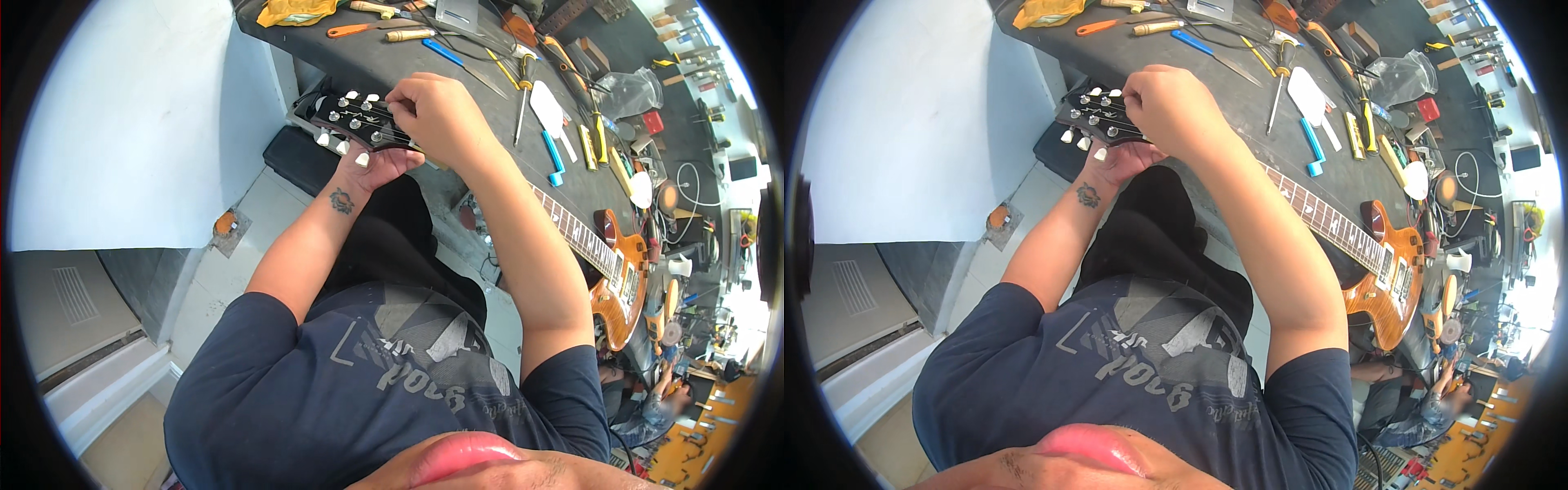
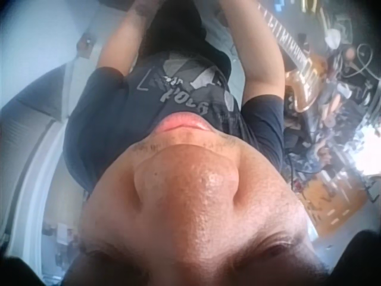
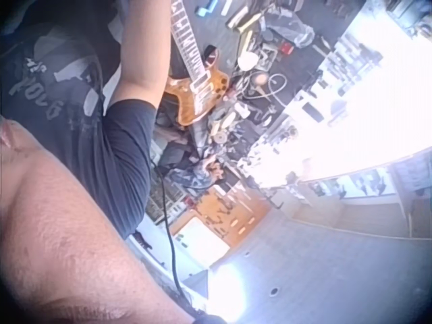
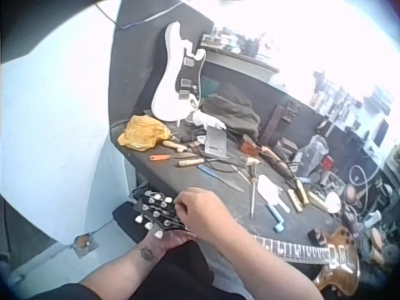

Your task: The person unwinds guitar strings from a guitar headstock using a string winder and by hand, unravels a guitar string, and threads the string through a tuning peg on the guitar headstock.

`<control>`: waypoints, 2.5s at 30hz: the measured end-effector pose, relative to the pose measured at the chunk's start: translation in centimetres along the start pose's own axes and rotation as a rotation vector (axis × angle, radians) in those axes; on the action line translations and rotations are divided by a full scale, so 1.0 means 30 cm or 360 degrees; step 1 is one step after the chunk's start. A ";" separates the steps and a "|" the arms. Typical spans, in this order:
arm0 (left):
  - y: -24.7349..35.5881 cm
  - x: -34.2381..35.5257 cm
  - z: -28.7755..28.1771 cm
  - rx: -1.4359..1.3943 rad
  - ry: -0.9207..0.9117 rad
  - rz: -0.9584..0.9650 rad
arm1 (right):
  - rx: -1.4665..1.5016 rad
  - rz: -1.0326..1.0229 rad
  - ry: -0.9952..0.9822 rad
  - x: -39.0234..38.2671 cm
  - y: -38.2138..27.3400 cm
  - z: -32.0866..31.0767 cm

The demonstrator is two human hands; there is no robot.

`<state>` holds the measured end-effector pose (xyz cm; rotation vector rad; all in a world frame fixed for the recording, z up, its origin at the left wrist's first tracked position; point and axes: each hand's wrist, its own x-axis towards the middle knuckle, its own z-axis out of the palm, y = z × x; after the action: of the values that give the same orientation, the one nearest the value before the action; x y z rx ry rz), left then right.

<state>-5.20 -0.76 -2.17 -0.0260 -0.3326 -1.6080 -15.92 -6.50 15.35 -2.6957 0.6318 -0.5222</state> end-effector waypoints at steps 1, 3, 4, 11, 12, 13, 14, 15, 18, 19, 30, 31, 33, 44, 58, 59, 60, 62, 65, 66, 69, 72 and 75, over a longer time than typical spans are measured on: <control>0.001 0.000 0.020 0.0025 0.0115 0.0001 | -0.0002 -0.0002 -0.0003 -0.001 -0.008 0.000; 0.000 0.000 0.062 0.0048 0.0229 0.0002 | -0.0028 0.0006 -0.0017 -0.003 -0.018 0.001; -0.001 -0.005 0.088 0.0047 0.0281 0.0038 | -0.0030 0.0004 -0.0019 -0.006 -0.022 0.001; 0.000 -0.017 0.067 -0.0023 0.0255 0.0071 | -0.0117 0.0156 -0.0001 -0.051 -0.083 -0.033; 0.000 -0.021 0.061 -0.0072 0.0198 0.0049 | -0.0126 0.0205 -0.0022 -0.053 -0.085 -0.041; -0.003 -0.014 0.064 -0.0073 0.0193 0.0046 | -0.0130 0.0208 -0.0020 -0.054 -0.075 -0.044; -0.004 -0.007 0.066 -0.0084 0.0171 0.0030 | -0.0133 0.0197 0.0049 -0.053 -0.061 -0.041; -0.005 -0.002 0.068 -0.0094 0.0149 0.0015 | -0.0135 0.0185 0.0118 -0.053 -0.054 -0.041; -0.002 -0.008 0.072 -0.0097 0.0151 0.0011 | -0.0300 0.0330 0.0092 -0.050 -0.095 -0.048; -0.002 -0.007 0.073 -0.0097 0.0150 0.0014 | -0.0301 0.0326 0.0091 -0.049 -0.100 -0.052; -0.017 -0.004 0.031 0.0008 0.0086 0.0135 | -0.0217 0.0403 -0.0070 -0.019 -0.111 -0.023; -0.014 -0.003 0.043 0.0008 0.0088 0.0135 | -0.0216 0.0404 -0.0070 -0.027 -0.105 -0.014; -0.009 -0.002 0.068 -0.0099 0.0267 0.0060 | -0.0361 0.0113 0.0035 -0.046 -0.098 -0.004; -0.012 -0.011 0.035 -0.0193 -0.0017 0.0045 | -0.0819 -0.0326 -0.0300 -0.047 -0.031 -0.114; -0.012 -0.013 0.021 -0.0121 -0.0006 0.0079 | -0.1333 -0.0537 -0.0528 -0.070 -0.077 -0.158; -0.015 -0.015 0.036 -0.0064 0.0061 0.0101 | -0.1334 -0.0533 -0.0527 -0.068 -0.083 -0.159; -0.017 -0.015 0.045 -0.0007 0.0127 0.0122 | -0.1380 -0.0469 -0.0581 -0.066 -0.090 -0.160; -0.013 -0.016 0.041 -0.0023 0.0119 0.0110 | -0.1421 -0.0413 -0.0633 -0.065 -0.102 -0.165; -0.008 -0.019 0.026 -0.0047 0.0088 0.0082 | -0.1488 -0.0426 -0.0718 -0.087 -0.090 -0.188; -0.007 -0.020 0.019 -0.0053 0.0063 0.0065 | -0.1439 -0.0442 -0.0693 -0.102 -0.079 -0.194; -0.008 -0.012 0.011 -0.0006 0.0004 0.0064 | -0.1385 -0.0370 -0.0706 -0.137 -0.091 -0.223; -0.002 -0.015 0.034 -0.0014 0.0105 0.0009 | -0.1339 -0.0289 -0.0739 -0.179 -0.109 -0.270; 0.000 -0.015 0.035 0.0017 0.0183 0.0028 | -0.1279 -0.0263 -0.0746 -0.217 -0.124 -0.290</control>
<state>-5.36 -0.08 -1.26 0.0715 -0.2512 -1.5829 -23.66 -2.18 22.67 -3.4437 0.5594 0.4399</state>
